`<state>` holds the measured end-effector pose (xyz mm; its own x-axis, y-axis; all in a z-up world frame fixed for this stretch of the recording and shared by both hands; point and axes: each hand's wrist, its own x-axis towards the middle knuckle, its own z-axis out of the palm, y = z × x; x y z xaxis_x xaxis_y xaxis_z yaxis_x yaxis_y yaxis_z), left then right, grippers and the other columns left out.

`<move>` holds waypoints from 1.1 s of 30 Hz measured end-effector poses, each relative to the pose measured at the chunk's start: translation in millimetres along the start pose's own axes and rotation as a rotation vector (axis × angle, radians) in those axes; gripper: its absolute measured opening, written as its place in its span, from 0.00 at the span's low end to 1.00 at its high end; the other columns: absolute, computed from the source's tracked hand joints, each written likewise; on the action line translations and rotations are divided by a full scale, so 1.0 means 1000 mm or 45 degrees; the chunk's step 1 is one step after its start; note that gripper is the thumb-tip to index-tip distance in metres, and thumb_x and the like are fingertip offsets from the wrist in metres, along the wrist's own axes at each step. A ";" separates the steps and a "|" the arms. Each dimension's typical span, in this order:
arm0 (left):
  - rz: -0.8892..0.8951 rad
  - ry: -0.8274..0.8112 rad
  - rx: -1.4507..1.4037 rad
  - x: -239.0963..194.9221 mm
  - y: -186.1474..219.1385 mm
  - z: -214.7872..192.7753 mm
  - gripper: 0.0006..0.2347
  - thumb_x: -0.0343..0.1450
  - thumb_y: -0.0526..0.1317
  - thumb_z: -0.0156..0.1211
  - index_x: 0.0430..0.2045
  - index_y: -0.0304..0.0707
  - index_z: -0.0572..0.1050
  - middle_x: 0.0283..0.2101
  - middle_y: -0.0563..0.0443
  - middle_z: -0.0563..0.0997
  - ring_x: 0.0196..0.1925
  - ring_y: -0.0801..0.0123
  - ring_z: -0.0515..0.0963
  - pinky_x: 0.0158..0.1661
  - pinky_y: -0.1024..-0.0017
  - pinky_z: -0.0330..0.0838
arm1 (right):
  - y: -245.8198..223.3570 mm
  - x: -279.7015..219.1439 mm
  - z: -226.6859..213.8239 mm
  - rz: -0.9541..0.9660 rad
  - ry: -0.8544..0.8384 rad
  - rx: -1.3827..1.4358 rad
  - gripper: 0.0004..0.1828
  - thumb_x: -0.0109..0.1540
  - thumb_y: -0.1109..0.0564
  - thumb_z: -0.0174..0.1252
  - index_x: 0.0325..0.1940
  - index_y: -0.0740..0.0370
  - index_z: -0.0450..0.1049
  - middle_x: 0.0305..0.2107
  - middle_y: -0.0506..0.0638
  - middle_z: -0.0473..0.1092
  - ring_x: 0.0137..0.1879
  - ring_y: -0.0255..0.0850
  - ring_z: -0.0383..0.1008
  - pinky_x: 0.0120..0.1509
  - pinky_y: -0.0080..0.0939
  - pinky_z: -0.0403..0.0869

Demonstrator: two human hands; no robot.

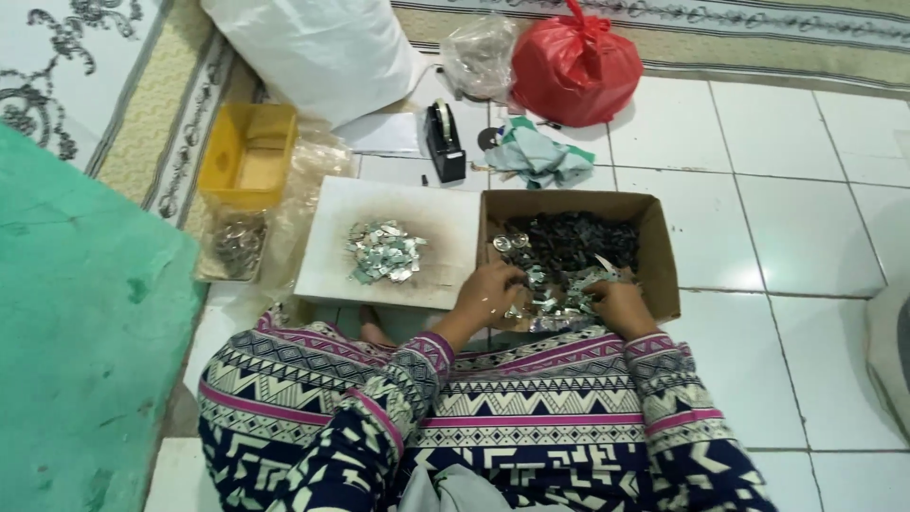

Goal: Organizing and sorting small metal components from a box onto a flat surface.

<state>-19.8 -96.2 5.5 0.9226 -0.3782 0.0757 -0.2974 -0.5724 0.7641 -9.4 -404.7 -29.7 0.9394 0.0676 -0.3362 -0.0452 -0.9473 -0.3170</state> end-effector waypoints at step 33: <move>-0.449 -0.283 0.049 0.036 -0.021 0.135 0.12 0.66 0.39 0.55 0.37 0.43 0.84 0.36 0.41 0.85 0.45 0.47 0.84 0.45 0.57 0.81 | -0.035 0.047 0.027 -0.240 -0.406 -0.118 0.13 0.55 0.58 0.61 0.42 0.64 0.82 0.38 0.65 0.80 0.52 0.64 0.79 0.57 0.59 0.78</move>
<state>-13.2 -196.4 -94.1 0.8954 -0.2992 -0.3298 0.0147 -0.7203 0.6935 26.9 -359.8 -57.9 0.7747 0.3238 -0.5432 0.1633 -0.9323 -0.3228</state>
